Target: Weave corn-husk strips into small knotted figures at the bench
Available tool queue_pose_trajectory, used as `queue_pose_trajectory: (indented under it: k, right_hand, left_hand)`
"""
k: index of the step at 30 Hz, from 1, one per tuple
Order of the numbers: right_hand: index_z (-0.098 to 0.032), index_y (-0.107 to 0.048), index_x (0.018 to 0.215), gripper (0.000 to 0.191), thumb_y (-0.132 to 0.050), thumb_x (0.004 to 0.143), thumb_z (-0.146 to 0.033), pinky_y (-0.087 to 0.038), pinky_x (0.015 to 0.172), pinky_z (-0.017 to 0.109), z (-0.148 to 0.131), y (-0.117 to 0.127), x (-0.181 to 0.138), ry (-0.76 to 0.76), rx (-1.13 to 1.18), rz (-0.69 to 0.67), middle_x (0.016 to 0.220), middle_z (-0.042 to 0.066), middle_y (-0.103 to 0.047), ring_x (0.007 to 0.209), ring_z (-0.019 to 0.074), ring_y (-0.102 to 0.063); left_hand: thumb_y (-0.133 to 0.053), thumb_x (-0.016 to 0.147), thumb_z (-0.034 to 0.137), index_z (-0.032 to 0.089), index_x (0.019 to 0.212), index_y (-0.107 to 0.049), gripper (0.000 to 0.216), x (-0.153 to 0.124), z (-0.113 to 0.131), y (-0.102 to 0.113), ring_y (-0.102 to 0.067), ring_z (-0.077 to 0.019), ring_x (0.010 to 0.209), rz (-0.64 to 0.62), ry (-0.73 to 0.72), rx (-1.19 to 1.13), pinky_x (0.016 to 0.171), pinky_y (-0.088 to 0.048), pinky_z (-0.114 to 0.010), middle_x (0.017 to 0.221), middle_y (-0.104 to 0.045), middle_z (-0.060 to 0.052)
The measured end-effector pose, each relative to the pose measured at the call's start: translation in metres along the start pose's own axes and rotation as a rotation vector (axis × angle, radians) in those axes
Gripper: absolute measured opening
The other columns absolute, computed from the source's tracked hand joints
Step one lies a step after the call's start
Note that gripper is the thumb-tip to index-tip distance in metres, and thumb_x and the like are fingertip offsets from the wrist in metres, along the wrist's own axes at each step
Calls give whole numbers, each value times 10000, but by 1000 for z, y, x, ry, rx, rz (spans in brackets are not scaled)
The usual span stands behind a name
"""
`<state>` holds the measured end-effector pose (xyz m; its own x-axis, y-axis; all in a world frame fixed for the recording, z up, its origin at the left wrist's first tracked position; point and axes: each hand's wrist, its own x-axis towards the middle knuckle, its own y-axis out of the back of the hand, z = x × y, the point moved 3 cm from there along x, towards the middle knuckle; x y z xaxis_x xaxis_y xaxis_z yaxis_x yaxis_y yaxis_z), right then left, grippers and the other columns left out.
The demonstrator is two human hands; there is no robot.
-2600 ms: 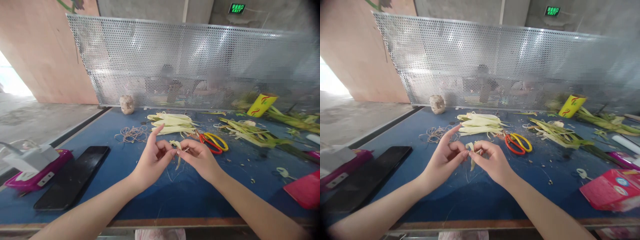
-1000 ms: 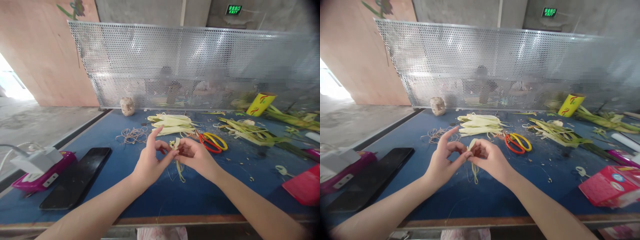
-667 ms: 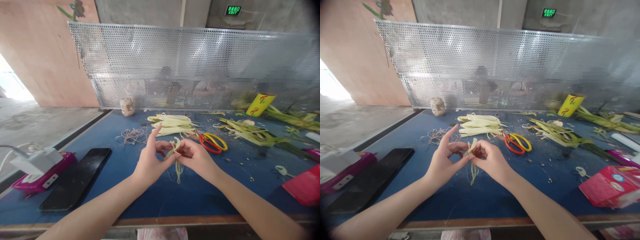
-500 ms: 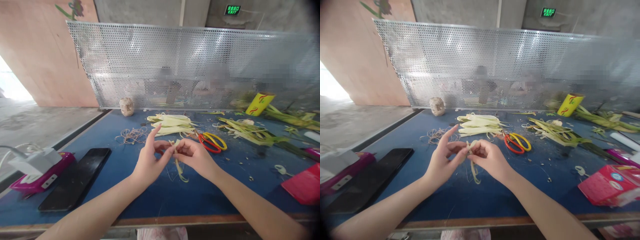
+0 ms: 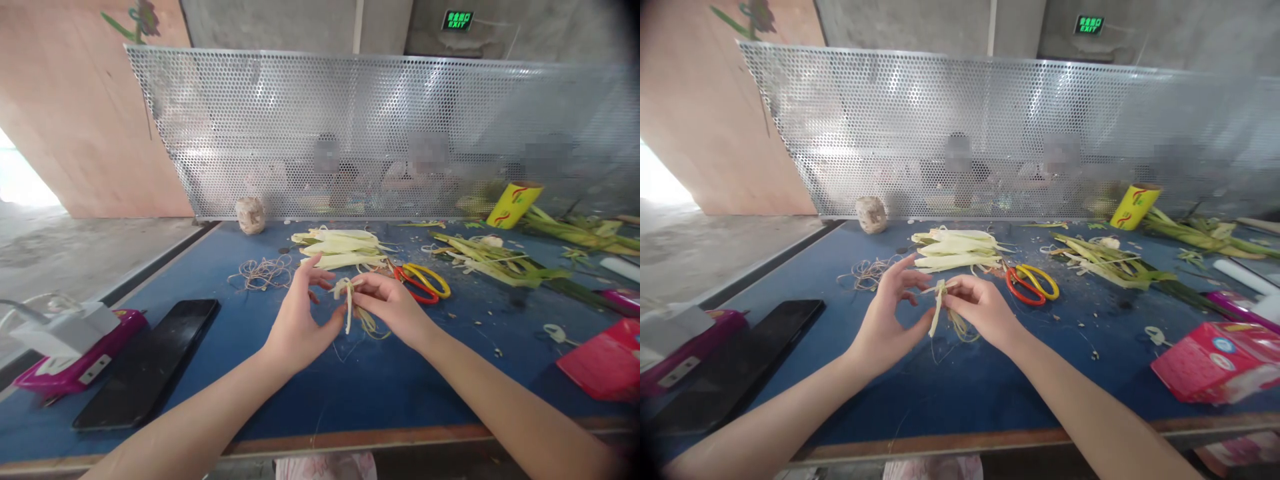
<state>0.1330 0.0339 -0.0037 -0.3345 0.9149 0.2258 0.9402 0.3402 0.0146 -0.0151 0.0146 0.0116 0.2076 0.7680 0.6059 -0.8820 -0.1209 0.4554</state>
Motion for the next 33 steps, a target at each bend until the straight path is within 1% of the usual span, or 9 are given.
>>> queue_pose_trajectory:
  k: [2,8,14,17,21,24,27,30,33]
  right_hand:
    - [-190,-624,826,170,-645,720,-321,-479,646,264,0,-1,0,10,-23,-24,769,23,-660,670,130,-607]
    - [-205,-651,962,252,-618,753,-343,-476,594,258,4,0,-1,23,-70,-54,801,34,-672,671,136,-596]
    - [-197,-661,952,224,-618,750,-285,-463,568,235,3,-3,-3,39,-109,-44,771,20,-654,606,107,-556]
    - [-188,-667,893,159,-600,758,-240,-466,569,232,-1,-4,-5,43,-177,-61,773,19,-644,598,103,-549]
    - [-196,-652,895,142,-554,795,-223,-472,594,223,-5,-5,-7,79,-211,-82,769,10,-634,633,101,-559]
    - [-199,-639,942,171,-550,797,-217,-485,647,236,-4,-5,-8,87,-214,-80,833,21,-646,710,116,-589]
    - [-191,-629,961,185,-545,801,-232,-484,646,247,-3,-6,-8,68,-241,-92,840,26,-648,716,124,-597]
    - [-176,-626,918,163,-536,809,-258,-463,593,245,-3,-7,-9,37,-309,-92,761,23,-639,645,119,-575]
    - [-176,-609,882,133,-535,810,-261,-455,593,243,-5,-8,-9,29,-318,-78,744,21,-636,631,114,-568]
  left_hand:
    - [-594,693,106,189,1266,-271,663,1,0,0,-557,-159,881,-8,-32,-1,685,-447,-280,999,-584,-67]
    - [-642,695,153,199,1197,-343,586,2,1,4,-539,-125,754,55,-53,16,688,-436,-272,814,-585,8]
    - [-650,697,183,188,1209,-338,600,2,0,6,-529,-114,698,39,54,24,692,-423,-267,721,-586,39]
    - [-658,700,240,177,1203,-348,594,2,0,7,-528,-114,676,60,80,27,688,-422,-270,678,-553,49]
    - [-618,736,305,154,1217,-334,579,3,-3,6,-529,-125,692,58,134,12,683,-418,-283,710,-552,26]
    - [-600,748,335,143,1272,-287,640,3,-7,2,-564,-152,743,-5,252,-123,691,-423,-306,753,-602,-10]
    - [-610,740,321,148,1327,-224,724,3,-9,-5,-597,-158,711,-50,410,-434,697,-448,-322,748,-644,-25]
    - [-659,695,246,150,1341,-202,797,4,-5,-7,-618,-152,727,3,499,-676,722,-464,-313,729,-655,-9]
    - [-702,651,205,151,1315,-277,790,6,-2,-4,-624,-134,690,95,538,-701,695,-464,-271,681,-646,19]
